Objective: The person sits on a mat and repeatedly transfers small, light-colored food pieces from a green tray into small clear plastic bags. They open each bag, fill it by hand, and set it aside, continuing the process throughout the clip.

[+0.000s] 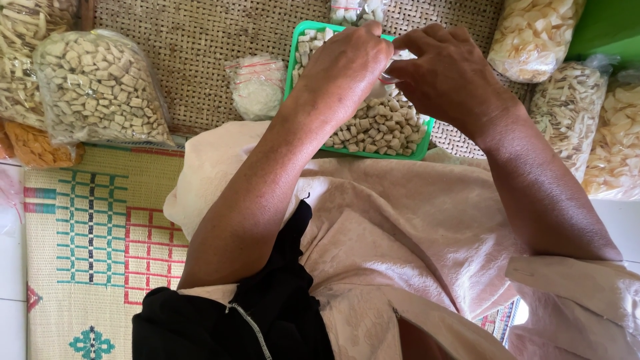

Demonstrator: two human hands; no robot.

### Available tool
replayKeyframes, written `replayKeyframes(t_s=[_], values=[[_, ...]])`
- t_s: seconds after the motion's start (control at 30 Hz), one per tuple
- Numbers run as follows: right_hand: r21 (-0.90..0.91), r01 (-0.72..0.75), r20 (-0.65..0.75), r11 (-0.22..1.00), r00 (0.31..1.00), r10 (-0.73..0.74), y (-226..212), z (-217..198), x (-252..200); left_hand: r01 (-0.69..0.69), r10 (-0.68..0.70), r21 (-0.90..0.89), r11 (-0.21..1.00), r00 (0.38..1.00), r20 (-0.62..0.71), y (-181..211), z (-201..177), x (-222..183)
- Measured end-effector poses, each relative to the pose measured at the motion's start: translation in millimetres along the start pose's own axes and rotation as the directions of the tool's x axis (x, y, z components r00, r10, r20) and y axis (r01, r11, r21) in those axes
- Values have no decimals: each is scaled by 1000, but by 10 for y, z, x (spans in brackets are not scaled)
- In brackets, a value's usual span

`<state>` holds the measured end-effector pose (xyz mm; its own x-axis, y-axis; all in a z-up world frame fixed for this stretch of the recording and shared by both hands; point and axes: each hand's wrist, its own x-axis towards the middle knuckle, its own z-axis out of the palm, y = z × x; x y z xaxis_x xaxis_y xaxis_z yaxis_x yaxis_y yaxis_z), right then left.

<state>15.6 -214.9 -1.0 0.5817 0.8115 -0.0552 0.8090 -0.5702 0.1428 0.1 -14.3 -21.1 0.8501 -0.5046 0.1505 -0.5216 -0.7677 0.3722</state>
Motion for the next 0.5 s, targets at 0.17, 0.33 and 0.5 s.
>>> replayKeyframes(t_s=[0.17, 0.33, 0.5], values=[[49, 30, -86, 998, 996, -26, 72, 232, 4, 5, -6, -37, 999, 1000, -13, -33, -12, 10], [112, 106, -218, 988, 973, -79, 66, 278, 39, -2, 0, -31, 1000, 999, -54, -85, -54, 4], [-4, 86, -306, 996, 948, -83, 111, 332, 54, 17, -16, 16, 1000, 998, -59, -78, -113, -6]])
